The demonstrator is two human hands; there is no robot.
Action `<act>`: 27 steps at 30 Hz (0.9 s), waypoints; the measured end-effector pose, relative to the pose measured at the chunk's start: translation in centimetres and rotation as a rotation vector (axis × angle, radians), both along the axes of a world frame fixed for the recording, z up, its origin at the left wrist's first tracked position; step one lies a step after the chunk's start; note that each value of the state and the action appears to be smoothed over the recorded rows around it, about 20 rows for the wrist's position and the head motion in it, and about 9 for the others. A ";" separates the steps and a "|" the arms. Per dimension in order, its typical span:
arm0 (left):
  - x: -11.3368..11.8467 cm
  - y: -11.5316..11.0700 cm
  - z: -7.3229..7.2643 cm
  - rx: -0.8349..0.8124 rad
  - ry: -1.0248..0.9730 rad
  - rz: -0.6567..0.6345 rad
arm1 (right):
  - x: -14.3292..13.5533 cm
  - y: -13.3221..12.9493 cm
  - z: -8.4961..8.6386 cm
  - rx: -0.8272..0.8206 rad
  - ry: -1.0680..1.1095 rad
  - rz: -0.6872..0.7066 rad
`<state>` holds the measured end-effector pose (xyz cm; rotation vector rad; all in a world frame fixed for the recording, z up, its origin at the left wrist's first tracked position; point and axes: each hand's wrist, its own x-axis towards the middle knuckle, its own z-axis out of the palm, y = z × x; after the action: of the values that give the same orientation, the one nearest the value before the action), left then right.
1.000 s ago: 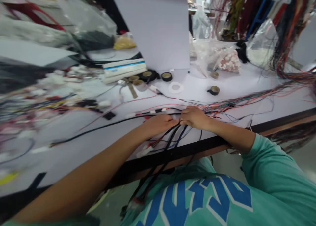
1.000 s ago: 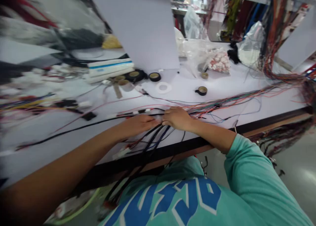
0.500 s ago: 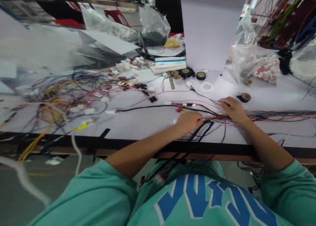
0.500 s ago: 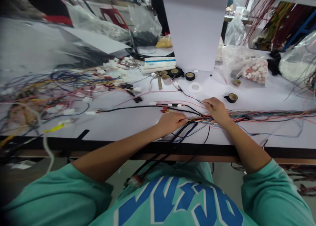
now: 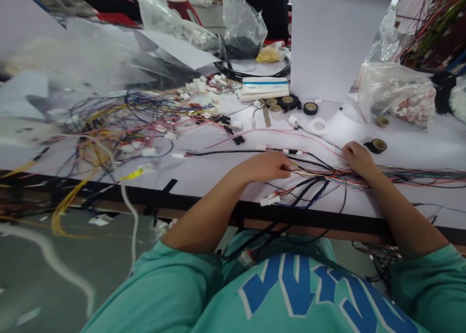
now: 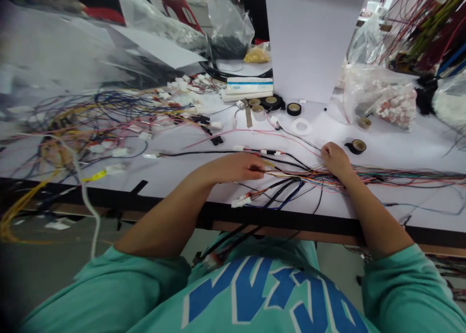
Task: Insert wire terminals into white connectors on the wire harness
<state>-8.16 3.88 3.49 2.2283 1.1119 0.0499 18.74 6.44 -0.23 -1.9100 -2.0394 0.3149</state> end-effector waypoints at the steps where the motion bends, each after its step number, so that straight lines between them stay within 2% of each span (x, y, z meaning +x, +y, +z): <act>1: -0.3 0.1 0.2 -0.043 -0.023 0.015 | 0.1 0.0 0.2 -0.006 0.103 -0.048; 3: -0.8 0.4 0.5 -0.157 -0.073 0.050 | 0.3 -0.1 0.4 0.002 0.313 -0.117; 5: -1.2 0.7 0.5 -0.260 -0.198 0.117 | 0.4 -0.3 0.7 0.034 0.475 -0.118; 7: -1.4 1.1 0.2 -0.360 -0.355 0.193 | 0.4 -0.7 1.1 0.071 0.505 -0.079; 9: -1.6 1.5 -0.4 -0.457 -0.499 0.251 | 0.1 -1.2 1.6 0.063 0.373 -0.018; 12: -1.9 2.2 -1.2 -0.563 -0.619 0.270 | -1.6 -2.0 2.4 -0.058 0.015 0.101; 16: -2.6 2.8 -1.7 -0.644 -0.648 0.198 | -5.5 -2.1 3.2 -0.195 -0.363 0.160; 19: -2.9 3.1 -1.8 -0.686 -0.643 0.121 | -8.5 -1.0 3.4 -0.203 -0.434 0.170; 23: -2.9 3.1 -2.0 -0.691 -0.698 0.128 | -10.1 1.2 3.7 -0.172 -0.220 0.133; 27: -2.5 3.0 -1.7 -0.692 -0.759 0.182 | -8.9 1.1 4.2 -0.001 0.311 0.019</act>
<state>-10.66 6.83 1.77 1.2999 0.7339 0.4697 9.79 7.50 3.92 -1.7187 -1.8520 0.5787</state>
